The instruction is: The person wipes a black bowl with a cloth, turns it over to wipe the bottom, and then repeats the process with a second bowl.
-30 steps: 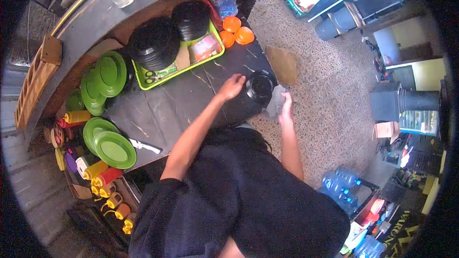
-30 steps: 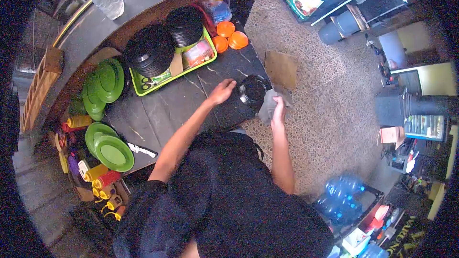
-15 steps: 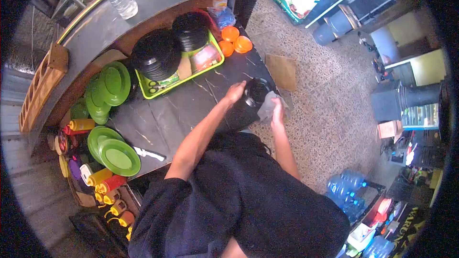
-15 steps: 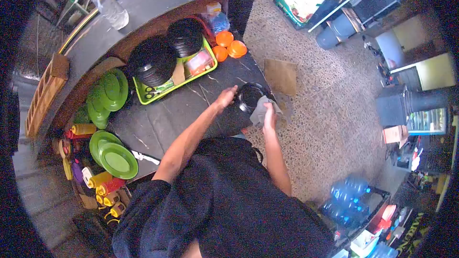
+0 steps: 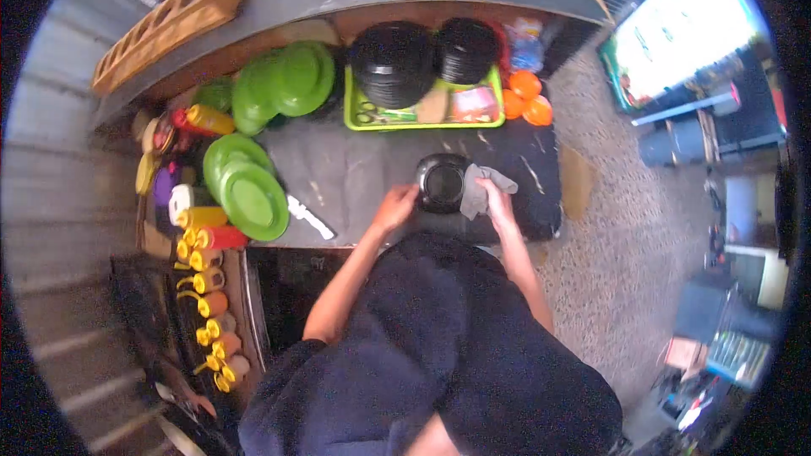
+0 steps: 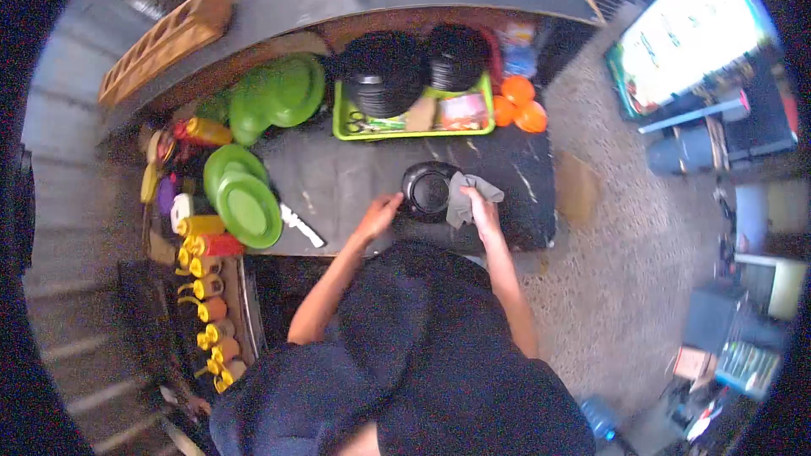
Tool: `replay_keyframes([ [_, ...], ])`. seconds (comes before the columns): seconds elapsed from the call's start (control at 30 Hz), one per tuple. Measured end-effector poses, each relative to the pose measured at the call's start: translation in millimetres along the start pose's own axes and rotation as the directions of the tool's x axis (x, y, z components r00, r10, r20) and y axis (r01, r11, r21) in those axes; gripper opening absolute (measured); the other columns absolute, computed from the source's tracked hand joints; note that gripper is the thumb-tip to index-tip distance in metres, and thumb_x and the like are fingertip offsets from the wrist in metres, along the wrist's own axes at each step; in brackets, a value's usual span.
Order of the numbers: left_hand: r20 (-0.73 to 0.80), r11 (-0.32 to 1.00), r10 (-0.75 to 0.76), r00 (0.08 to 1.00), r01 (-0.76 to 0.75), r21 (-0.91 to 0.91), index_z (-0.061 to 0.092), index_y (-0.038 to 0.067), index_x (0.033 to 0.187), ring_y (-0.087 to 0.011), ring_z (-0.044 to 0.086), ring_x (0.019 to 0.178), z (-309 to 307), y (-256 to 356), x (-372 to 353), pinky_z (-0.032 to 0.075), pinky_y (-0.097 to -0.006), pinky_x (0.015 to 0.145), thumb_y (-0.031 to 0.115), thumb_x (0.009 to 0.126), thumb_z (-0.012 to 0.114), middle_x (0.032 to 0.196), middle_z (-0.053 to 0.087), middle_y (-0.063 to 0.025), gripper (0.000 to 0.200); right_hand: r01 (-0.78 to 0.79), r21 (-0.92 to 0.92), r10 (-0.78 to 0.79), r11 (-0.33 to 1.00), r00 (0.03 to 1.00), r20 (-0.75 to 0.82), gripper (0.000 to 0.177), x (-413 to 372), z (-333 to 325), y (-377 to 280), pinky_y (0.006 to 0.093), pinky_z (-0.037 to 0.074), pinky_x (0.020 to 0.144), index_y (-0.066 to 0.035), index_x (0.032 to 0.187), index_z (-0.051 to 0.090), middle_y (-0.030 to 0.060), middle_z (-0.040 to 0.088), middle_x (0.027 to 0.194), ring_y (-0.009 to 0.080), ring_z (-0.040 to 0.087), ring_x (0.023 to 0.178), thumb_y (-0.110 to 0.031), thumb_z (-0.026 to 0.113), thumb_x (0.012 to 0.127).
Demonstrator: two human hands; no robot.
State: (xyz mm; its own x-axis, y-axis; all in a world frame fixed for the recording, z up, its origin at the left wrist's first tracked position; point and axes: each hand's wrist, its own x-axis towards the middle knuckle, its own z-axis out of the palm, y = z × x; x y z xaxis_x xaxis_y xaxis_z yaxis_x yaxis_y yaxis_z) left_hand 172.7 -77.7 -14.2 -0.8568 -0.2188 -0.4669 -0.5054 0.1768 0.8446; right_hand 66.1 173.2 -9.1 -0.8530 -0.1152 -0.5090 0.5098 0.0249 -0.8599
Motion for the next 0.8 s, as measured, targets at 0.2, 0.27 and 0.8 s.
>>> replay_keyframes([
  [0.2, -0.126, 0.969, -0.143, 0.982, 0.113, -0.221, 0.073, -0.009, 0.114, -0.0254, 0.07, 0.093, -4.9, -23.6, -25.8, 0.054, -0.0397, 0.087, 0.045, 0.107, 0.055, 0.102, 0.077, -0.0203, 0.058, 0.087, -0.267, -0.034, 0.96, 0.98, 0.196, 0.044, 13.4, 35.3, -1.0, 0.034, 0.05, 0.102, -0.004, 0.127, 0.074, 0.0049, 0.073, 0.124, 0.017, 0.066, 0.116, -0.029, 0.076, 0.091],
  [0.27, -0.081, 0.98, -0.155, 0.985, 0.143, -0.137, 0.072, -0.01, 0.116, -0.0256, 0.07, 0.095, -16.0, -11.0, -28.0, 0.054, -0.0397, 0.088, 0.047, 0.106, 0.055, 0.103, 0.077, -0.0205, 0.06, 0.078, -0.192, -0.045, 0.978, 0.984, 0.171, 0.036, 19.5, 34.2, 7.9, 0.0328, 0.051, 0.099, -0.003, 0.121, 0.076, 0.0038, 0.077, 0.118, 0.0171, 0.069, 0.11, -0.025, 0.073, 0.093],
  [0.8, -0.148, 0.829, 0.292, 0.945, -0.173, 0.532, 0.052, 0.014, 0.155, -0.0382, 0.034, 0.155, -15.6, -13.9, -16.5, 0.033, -0.0551, 0.12, 0.046, 0.08, 0.086, 0.164, 0.043, -0.0177, 0.089, 0.461, -0.49, -0.416, 0.74, 0.886, 0.205, 0.033, 29.2, -0.5, -12.3, 0.0351, 0.052, 0.1, -0.005, 0.124, 0.075, 0.013, 0.077, 0.119, 0.022, 0.071, 0.114, -0.022, 0.073, 0.096],
])
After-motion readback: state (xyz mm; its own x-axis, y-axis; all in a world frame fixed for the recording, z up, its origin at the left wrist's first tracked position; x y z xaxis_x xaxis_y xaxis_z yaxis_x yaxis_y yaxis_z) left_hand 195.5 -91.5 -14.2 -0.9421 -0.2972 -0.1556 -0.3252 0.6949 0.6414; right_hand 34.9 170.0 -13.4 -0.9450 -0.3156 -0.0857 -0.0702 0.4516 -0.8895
